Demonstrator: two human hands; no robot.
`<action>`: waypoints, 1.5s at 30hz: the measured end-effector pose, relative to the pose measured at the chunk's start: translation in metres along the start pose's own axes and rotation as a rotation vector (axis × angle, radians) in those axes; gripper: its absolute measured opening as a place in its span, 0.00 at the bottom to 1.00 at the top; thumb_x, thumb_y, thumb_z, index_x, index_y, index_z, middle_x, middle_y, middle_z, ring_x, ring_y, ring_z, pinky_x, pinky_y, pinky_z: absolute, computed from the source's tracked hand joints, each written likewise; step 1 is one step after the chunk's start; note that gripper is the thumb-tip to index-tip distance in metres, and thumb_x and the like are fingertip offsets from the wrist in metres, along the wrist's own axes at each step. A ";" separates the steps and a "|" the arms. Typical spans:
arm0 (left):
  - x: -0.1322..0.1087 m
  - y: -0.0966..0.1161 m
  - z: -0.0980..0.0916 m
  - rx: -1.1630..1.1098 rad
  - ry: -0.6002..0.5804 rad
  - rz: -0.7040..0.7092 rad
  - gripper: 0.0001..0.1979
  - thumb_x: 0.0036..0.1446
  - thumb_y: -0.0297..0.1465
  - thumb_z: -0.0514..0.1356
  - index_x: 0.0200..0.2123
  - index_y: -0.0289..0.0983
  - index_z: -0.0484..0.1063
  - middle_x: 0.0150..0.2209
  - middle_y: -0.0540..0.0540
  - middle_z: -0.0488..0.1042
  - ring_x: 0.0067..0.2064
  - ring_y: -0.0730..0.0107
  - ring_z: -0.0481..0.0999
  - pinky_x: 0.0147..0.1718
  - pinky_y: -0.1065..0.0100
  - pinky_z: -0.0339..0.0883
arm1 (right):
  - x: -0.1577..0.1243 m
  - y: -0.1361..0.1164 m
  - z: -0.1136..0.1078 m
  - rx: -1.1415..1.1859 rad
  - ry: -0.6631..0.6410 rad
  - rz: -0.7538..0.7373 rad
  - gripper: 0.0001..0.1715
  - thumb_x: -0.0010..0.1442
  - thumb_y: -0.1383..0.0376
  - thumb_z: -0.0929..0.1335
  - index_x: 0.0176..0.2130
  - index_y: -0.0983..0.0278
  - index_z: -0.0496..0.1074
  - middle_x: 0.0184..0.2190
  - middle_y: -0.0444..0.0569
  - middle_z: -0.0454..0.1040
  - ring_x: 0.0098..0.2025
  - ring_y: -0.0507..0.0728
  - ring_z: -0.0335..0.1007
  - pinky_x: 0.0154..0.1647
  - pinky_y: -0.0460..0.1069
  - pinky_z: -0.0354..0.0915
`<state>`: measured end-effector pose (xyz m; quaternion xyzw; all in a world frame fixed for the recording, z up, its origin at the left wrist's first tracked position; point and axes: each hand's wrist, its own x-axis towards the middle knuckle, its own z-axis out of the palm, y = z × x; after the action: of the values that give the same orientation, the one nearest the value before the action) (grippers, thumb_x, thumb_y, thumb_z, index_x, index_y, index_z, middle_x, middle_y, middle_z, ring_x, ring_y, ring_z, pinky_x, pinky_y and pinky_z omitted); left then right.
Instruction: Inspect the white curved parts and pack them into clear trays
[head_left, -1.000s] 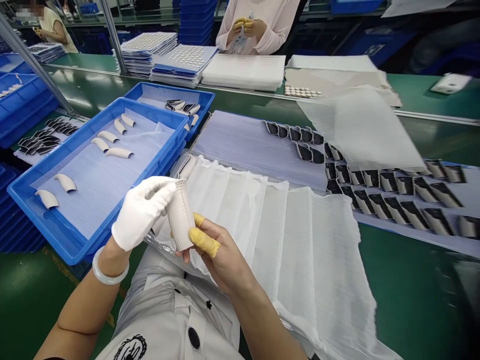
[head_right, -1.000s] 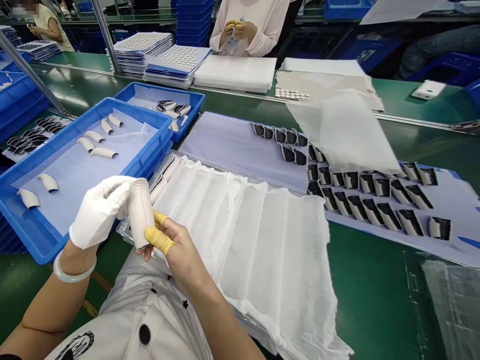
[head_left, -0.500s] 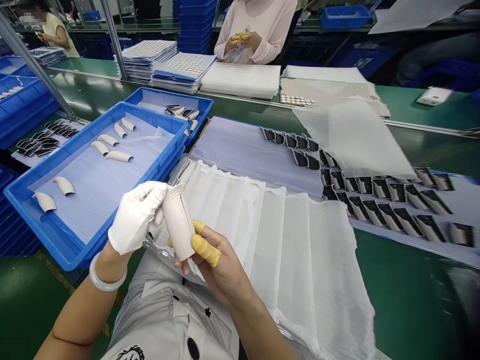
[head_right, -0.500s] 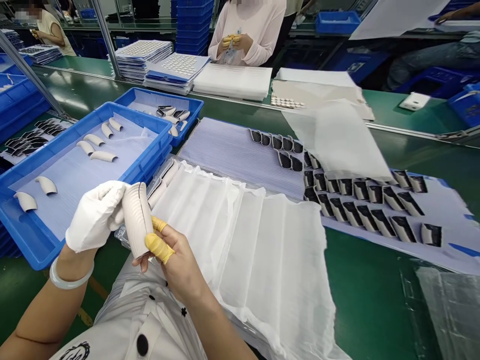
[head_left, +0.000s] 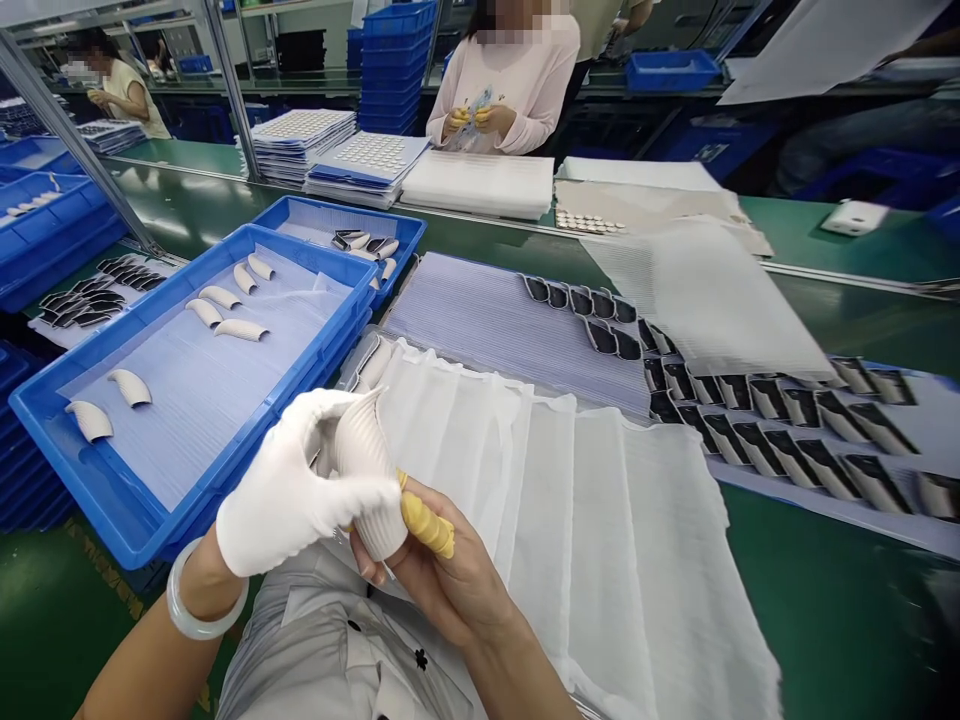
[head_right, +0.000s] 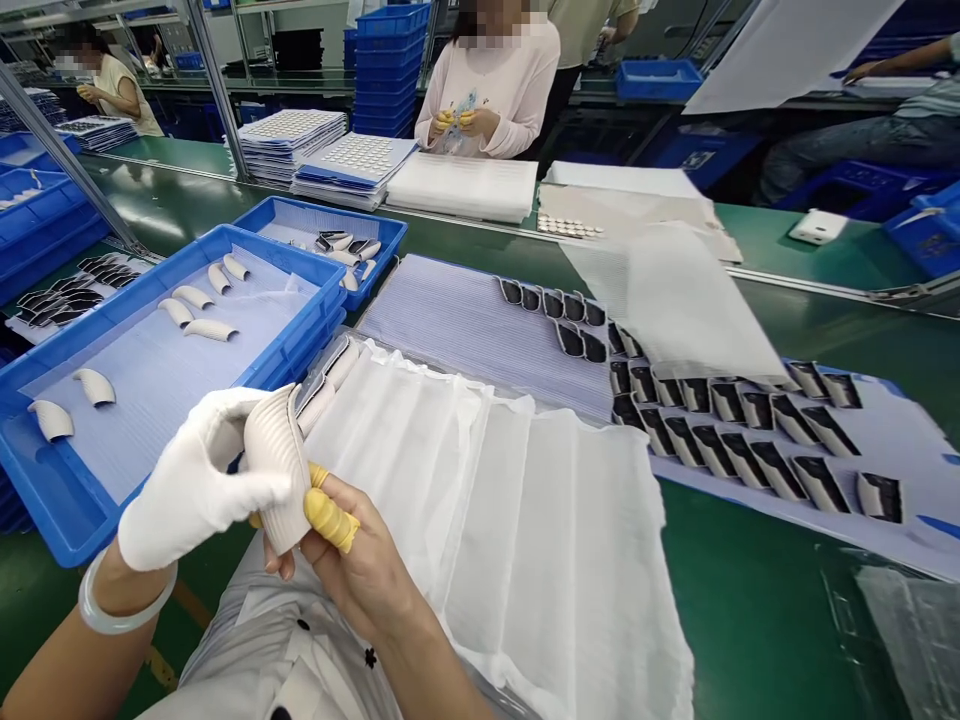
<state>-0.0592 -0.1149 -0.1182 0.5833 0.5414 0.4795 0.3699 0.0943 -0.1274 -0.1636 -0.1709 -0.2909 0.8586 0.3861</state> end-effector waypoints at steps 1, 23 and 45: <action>0.001 0.001 0.001 -0.027 0.041 -0.001 0.17 0.45 0.36 0.69 0.40 0.40 0.75 0.40 0.45 0.76 0.42 0.62 0.76 0.40 0.66 0.73 | 0.000 0.001 0.000 0.004 -0.013 0.007 0.21 0.59 0.51 0.68 0.35 0.68 0.74 0.29 0.51 0.72 0.24 0.50 0.67 0.22 0.45 0.59; 0.006 -0.003 -0.002 -0.216 0.000 -0.171 0.16 0.60 0.42 0.55 0.33 0.37 0.75 0.17 0.54 0.62 0.19 0.80 0.58 0.19 0.76 0.55 | 0.005 0.017 0.000 0.304 -0.081 0.058 0.21 0.58 0.52 0.70 0.39 0.68 0.75 0.31 0.51 0.75 0.20 0.48 0.64 0.17 0.44 0.51; 0.010 0.003 0.004 0.112 0.056 -0.090 0.15 0.53 0.43 0.63 0.38 0.39 0.76 0.39 0.48 0.77 0.42 0.66 0.75 0.41 0.68 0.70 | 0.006 0.026 0.006 0.484 -0.044 0.084 0.17 0.57 0.57 0.71 0.39 0.69 0.76 0.35 0.50 0.74 0.22 0.46 0.56 0.21 0.45 0.50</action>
<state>-0.0551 -0.1056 -0.1145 0.5645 0.6032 0.4475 0.3425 0.0727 -0.1391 -0.1757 -0.0668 -0.0779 0.9220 0.3734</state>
